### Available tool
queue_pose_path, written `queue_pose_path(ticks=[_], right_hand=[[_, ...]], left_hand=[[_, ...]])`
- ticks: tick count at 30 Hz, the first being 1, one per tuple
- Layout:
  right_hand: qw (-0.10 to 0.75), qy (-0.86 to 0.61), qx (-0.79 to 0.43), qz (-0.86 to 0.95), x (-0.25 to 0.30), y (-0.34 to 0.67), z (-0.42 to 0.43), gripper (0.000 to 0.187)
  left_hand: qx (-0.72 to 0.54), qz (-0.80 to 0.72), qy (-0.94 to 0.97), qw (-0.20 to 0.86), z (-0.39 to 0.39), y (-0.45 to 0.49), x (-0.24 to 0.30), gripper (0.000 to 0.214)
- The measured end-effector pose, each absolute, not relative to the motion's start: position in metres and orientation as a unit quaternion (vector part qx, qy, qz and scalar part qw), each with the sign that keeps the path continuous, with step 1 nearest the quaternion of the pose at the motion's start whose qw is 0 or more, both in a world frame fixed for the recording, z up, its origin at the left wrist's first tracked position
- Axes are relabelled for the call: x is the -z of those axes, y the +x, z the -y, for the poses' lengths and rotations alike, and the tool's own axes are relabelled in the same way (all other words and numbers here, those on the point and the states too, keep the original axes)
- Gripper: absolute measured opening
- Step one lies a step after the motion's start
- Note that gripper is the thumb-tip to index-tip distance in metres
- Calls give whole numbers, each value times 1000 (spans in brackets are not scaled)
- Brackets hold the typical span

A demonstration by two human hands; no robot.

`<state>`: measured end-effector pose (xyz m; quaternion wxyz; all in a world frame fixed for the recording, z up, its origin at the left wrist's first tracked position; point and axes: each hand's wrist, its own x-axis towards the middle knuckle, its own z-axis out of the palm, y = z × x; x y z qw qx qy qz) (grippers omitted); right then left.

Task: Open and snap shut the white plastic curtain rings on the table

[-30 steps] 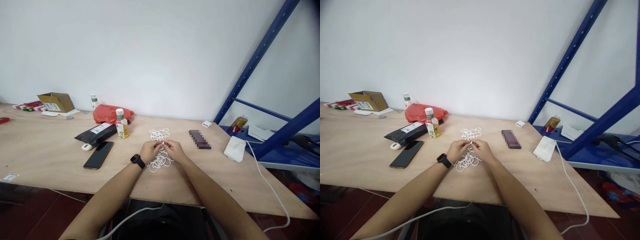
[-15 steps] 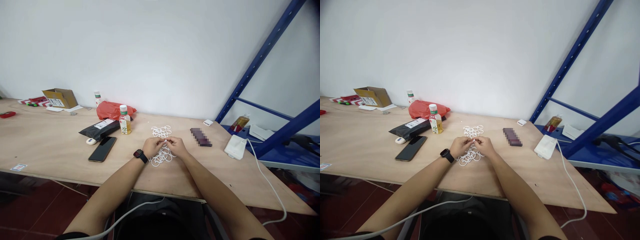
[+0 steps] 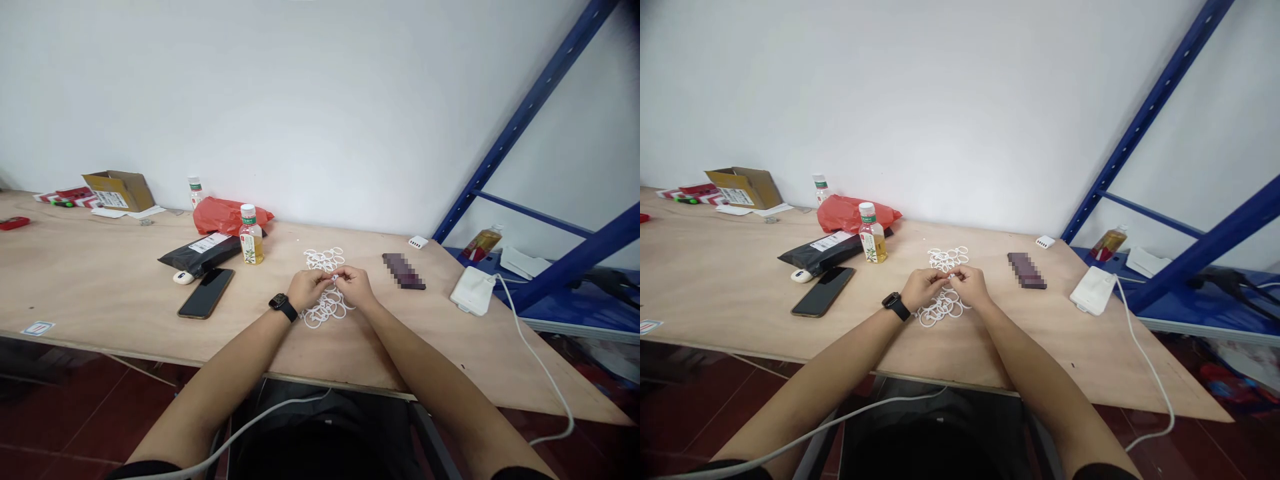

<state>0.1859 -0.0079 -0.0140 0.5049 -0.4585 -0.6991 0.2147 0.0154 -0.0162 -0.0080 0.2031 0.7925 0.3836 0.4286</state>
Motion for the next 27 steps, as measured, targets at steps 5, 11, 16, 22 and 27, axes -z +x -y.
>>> queue_pose_path(ticks=[5,11,16,22,27], right_hand=[[490,-432,-338,677,17,198,-17,39],[303,-546,-114,773,22,228,-68,46],[182,-558,-66,807,33,237,-78,34],[353,-540,-104,757,35,234,-57,27],[444,-447,-354,691,24,208,-18,35]], left_hand=[[-470,-405,761,190,11,12,7,15],[-392,-445,791,152,5,1,7,24],[-366,-458,796,150,4,1,9,26],[-422,-427,787,141,0,2,14,15],[-482,-376,778,147,5,5,10,23]])
